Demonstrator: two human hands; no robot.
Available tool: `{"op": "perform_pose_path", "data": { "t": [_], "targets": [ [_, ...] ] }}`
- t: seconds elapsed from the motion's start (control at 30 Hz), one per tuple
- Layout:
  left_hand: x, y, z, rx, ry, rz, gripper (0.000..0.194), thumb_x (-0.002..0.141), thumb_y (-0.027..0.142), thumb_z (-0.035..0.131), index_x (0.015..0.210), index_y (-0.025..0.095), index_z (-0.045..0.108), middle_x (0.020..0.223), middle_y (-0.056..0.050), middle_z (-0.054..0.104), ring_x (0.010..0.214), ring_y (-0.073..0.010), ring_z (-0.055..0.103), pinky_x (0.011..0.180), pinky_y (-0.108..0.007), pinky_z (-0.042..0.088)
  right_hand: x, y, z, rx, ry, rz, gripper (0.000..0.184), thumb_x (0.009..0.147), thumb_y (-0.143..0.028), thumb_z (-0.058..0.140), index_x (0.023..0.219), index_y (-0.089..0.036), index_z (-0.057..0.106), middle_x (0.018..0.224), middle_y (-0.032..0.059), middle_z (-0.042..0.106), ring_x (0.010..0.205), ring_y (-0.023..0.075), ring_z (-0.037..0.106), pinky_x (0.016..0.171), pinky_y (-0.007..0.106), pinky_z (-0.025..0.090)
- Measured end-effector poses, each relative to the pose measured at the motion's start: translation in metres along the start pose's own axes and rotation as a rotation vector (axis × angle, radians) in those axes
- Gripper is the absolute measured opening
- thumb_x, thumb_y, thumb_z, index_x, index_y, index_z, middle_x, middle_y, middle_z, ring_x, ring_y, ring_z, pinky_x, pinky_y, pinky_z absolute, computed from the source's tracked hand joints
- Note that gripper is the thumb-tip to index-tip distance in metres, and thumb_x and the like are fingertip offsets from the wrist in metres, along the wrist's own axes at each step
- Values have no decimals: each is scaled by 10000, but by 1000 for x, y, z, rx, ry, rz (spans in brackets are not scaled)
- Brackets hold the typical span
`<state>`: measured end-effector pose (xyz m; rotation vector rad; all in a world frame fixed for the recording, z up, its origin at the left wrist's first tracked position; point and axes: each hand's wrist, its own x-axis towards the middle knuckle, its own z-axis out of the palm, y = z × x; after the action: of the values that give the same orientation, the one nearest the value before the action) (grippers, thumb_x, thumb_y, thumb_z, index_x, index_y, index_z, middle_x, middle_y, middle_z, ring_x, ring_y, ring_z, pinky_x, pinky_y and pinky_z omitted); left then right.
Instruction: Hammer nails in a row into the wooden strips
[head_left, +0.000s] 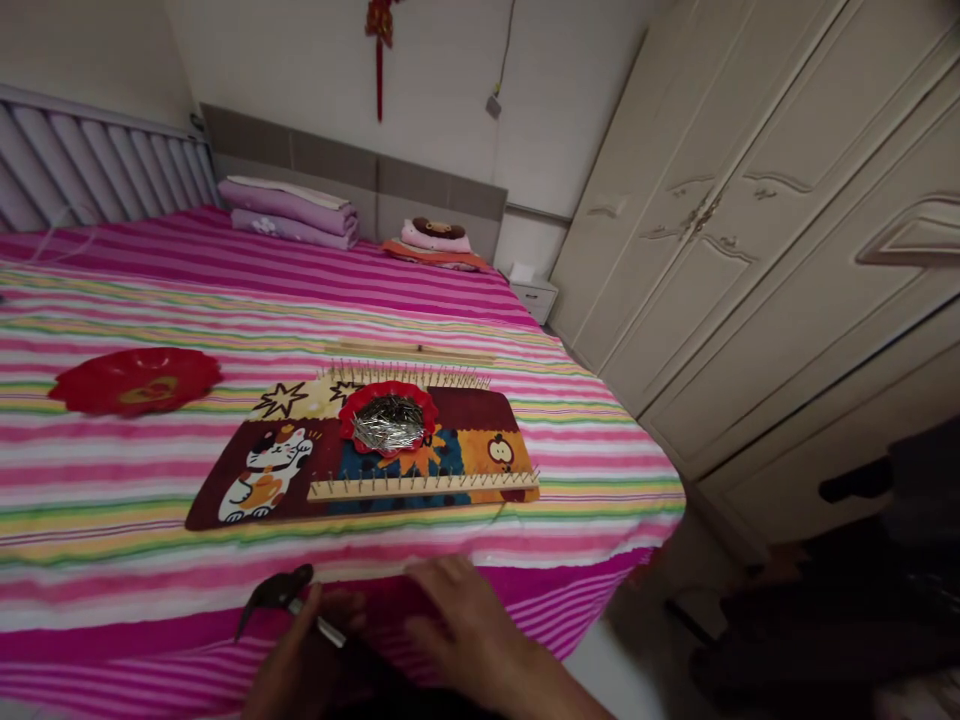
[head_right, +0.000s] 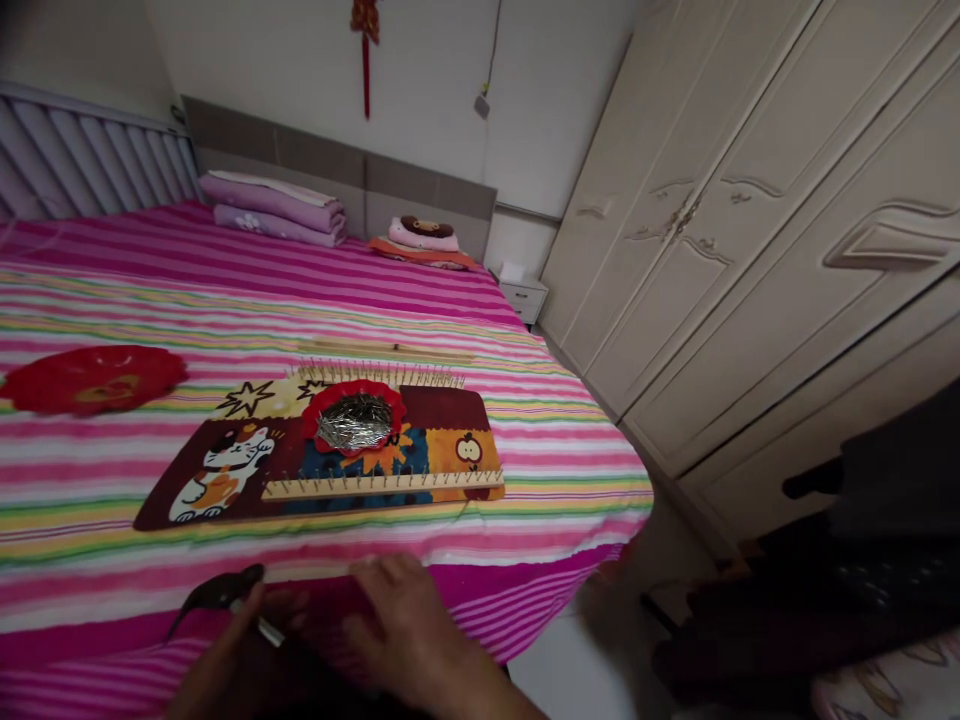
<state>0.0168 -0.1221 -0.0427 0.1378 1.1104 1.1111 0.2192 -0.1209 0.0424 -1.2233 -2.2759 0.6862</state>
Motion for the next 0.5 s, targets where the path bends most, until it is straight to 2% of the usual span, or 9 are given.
{"op": "perform_pose_path", "data": {
  "t": [0.1, 0.13, 0.2, 0.3, 0.37, 0.5],
  "targets": [
    [3, 12, -12, -78, 40, 38, 378, 597, 536, 704, 695, 188, 597, 640, 10, 595, 510, -106, 497, 531, -274, 467, 22, 19, -29, -257, 97, 80, 450, 817, -185, 540, 1263, -154, 490, 1124, 112, 573, 1045, 239, 485, 910, 361, 408],
    [4, 15, -14, -104, 31, 54, 377, 578, 522, 724, 685, 188, 584, 610, 24, 563, 475, -90, 454, 498, -267, 451, 31, 27, -39, -364, 85, 123, 484, 812, -186, 544, 1289, -149, 468, 1162, 118, 553, 1081, 243, 464, 937, 364, 388],
    [5, 19, -16, -151, 0, 98, 364, 552, 470, 759, 659, 188, 556, 552, 51, 478, 422, -62, 361, 432, -246, 405, 51, 41, -56, -425, 73, 161, 545, 799, -205, 564, 1322, -126, 434, 1177, 141, 538, 1095, 268, 452, 954, 399, 362],
    [3, 21, -13, -200, -52, 132, 368, 545, 421, 776, 603, 180, 504, 499, 79, 337, 387, -32, 225, 362, -214, 316, 80, 59, -71, -490, -28, 184, 573, 737, -221, 614, 1286, -117, 485, 1110, 152, 582, 1032, 297, 505, 907, 418, 379],
    [0, 22, -11, -214, -58, 101, 388, 556, 429, 769, 576, 176, 477, 486, 79, 299, 388, -32, 207, 354, -209, 297, 95, 68, -74, -523, -130, 176, 541, 696, -218, 634, 1222, -121, 548, 1035, 142, 626, 960, 289, 556, 852, 386, 404],
    [1, 21, -17, -235, -53, 29, 424, 588, 463, 739, 539, 174, 432, 467, 70, 305, 387, -42, 224, 365, -217, 299, 115, 74, -71, -572, -316, 149, 287, 677, -218, 612, 956, -186, 671, 847, 72, 683, 734, 218, 622, 640, 281, 426]
  ]
}}
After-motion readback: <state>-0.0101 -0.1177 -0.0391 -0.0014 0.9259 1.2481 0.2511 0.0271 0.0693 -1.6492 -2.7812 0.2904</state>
